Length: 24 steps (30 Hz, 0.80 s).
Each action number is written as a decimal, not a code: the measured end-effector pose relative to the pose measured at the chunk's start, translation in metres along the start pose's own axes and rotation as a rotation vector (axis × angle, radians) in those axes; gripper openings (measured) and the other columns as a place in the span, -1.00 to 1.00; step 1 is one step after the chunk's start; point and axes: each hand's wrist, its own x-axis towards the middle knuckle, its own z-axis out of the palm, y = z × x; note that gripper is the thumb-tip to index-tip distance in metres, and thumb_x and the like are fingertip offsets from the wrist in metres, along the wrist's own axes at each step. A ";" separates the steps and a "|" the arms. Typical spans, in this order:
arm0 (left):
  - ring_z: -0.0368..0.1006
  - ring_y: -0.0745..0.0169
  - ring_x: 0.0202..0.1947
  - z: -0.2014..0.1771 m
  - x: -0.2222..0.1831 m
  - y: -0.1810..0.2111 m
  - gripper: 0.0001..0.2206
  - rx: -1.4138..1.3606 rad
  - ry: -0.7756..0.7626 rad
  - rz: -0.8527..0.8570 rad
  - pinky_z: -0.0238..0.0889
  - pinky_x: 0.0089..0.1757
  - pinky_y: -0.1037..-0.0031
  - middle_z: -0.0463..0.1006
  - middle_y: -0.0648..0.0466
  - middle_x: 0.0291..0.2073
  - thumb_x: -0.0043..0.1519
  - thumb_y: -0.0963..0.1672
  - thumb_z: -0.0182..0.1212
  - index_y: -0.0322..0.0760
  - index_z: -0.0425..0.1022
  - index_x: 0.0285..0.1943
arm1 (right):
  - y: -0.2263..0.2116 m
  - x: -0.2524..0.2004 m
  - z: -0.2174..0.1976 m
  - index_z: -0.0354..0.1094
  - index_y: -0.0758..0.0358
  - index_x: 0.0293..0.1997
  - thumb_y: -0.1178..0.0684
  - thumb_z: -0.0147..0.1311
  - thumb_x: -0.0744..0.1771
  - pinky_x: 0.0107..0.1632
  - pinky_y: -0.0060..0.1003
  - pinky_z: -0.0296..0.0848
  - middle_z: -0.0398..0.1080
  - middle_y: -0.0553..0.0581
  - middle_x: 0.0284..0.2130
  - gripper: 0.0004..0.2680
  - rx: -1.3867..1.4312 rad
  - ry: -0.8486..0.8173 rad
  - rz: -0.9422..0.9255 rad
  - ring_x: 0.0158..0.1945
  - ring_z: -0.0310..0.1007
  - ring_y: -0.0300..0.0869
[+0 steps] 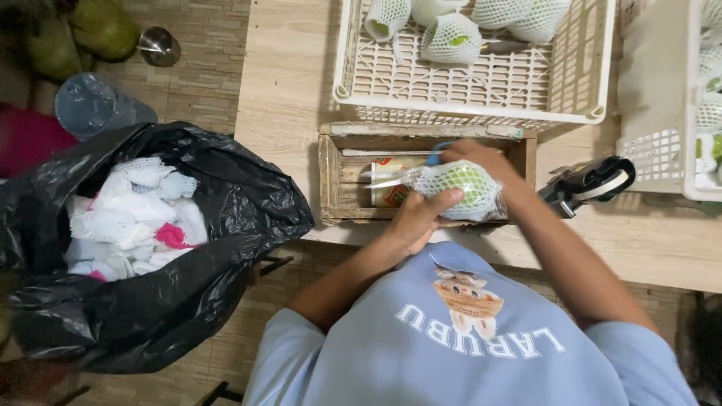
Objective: Wrapping guavas in protective foam sleeves, placing them in plastic bags, and sealing them with tape.
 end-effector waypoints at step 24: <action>0.36 -0.14 0.25 -0.030 0.036 0.039 -0.35 -0.123 -0.153 0.052 0.29 0.22 0.14 0.50 -0.20 0.19 0.08 -0.13 0.55 -0.39 0.33 0.34 | 0.073 -0.280 0.202 0.59 0.28 -0.21 -0.23 0.09 0.43 -0.29 0.03 0.44 0.54 0.26 -0.46 -0.67 0.352 0.587 1.516 -0.40 0.52 0.10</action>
